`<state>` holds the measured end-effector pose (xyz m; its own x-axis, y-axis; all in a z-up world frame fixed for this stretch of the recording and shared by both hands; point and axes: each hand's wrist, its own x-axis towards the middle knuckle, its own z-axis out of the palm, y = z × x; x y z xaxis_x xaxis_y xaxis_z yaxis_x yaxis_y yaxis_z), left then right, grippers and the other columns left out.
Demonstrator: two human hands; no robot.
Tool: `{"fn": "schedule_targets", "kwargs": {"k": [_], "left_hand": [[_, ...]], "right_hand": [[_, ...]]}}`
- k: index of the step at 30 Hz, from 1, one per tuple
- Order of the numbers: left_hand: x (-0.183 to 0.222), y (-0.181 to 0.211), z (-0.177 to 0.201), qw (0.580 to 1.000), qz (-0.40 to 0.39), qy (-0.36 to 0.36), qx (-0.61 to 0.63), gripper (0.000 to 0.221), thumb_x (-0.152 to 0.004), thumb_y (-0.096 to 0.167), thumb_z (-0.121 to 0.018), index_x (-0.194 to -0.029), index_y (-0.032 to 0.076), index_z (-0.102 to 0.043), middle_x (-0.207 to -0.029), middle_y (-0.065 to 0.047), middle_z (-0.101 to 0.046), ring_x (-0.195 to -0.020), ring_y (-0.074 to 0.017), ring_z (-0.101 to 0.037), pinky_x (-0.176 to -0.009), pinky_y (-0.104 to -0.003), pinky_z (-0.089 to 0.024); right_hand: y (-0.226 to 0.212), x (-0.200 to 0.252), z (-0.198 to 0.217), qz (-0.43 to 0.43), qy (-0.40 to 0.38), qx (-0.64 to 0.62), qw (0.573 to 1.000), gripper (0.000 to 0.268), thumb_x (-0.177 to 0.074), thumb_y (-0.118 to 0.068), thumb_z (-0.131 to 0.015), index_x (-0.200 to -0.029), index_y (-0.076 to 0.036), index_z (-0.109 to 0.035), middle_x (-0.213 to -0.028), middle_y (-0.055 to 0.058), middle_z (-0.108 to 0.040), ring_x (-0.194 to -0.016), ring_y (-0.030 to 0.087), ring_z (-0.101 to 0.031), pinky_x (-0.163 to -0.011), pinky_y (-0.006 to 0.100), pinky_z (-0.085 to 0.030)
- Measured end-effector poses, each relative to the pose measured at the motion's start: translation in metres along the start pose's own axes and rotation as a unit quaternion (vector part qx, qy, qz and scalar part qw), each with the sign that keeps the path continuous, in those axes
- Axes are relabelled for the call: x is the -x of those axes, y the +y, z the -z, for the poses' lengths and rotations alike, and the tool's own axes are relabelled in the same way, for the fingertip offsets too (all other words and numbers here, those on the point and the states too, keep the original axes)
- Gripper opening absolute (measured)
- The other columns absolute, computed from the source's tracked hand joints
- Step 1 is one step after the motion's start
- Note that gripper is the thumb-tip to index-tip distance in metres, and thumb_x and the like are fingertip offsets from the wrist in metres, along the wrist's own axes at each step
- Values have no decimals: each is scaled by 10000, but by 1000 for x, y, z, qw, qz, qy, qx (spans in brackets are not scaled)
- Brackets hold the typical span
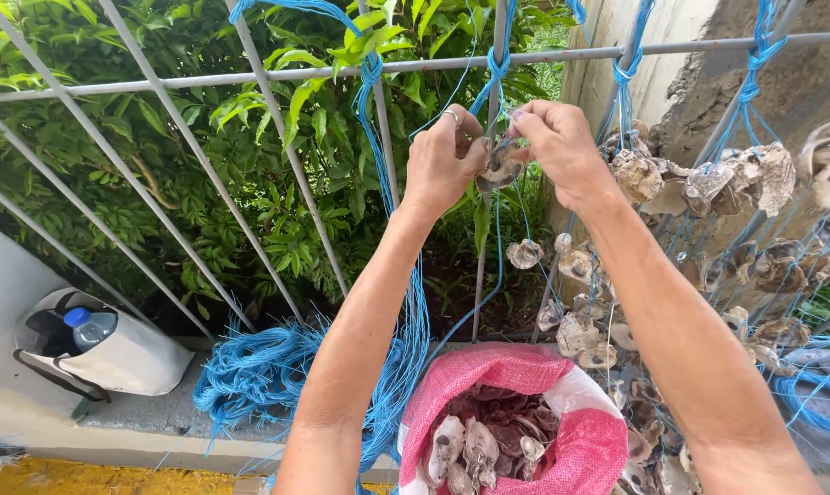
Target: Threading oyster shells onto blue strings to create cultivation lines.
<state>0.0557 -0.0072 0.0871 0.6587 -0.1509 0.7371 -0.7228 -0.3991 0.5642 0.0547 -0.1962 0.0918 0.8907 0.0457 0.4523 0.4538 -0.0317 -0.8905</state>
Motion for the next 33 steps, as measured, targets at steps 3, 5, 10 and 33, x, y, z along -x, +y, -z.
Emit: {"fn": "schedule_targets", "kwargs": {"k": [3,5,10,33], "left_hand": [[1,4,-4,997,-37,10,-63,168,-903,158,-716,-994,89,-593,-763,-77,-751,-707,-260,-752,-662,-400,-564],[2,5,-6,995,-55,11,-84,171,-913,169,-704,-1007,98,-580,-770,-77,-749,-724,-289,-744,-663,-429,-557],[-2,1,-9,986,-97,2,-135,183,-925,180,-679,-1042,111,-556,-746,-87,-724,-735,-341,-718,-648,-487,-535],[15,-17,-42,984,-101,112,-92,113,-1005,112,-610,-1093,87,-545,-812,-132,-715,-757,-362,-713,-626,-472,-520]], "right_hand": [[3,17,5,66,-25,5,998,155,-1055,-127,-584,-1003,-8,-667,-1002,-15,-642,-896,65,-610,-785,252,-570],[3,25,6,76,-21,-18,997,131,-1053,-137,-601,-1059,-28,-673,-1003,-3,-651,-905,73,-607,-820,248,-542],[-4,25,16,93,-5,-53,994,103,-1045,-159,-639,-1057,-67,-683,-1004,7,-665,-924,85,-607,-855,280,-537],[-18,240,4,56,-70,197,976,245,-956,-65,-517,-1134,-30,-682,-616,-29,-660,-494,37,-613,-429,220,-514]]}}
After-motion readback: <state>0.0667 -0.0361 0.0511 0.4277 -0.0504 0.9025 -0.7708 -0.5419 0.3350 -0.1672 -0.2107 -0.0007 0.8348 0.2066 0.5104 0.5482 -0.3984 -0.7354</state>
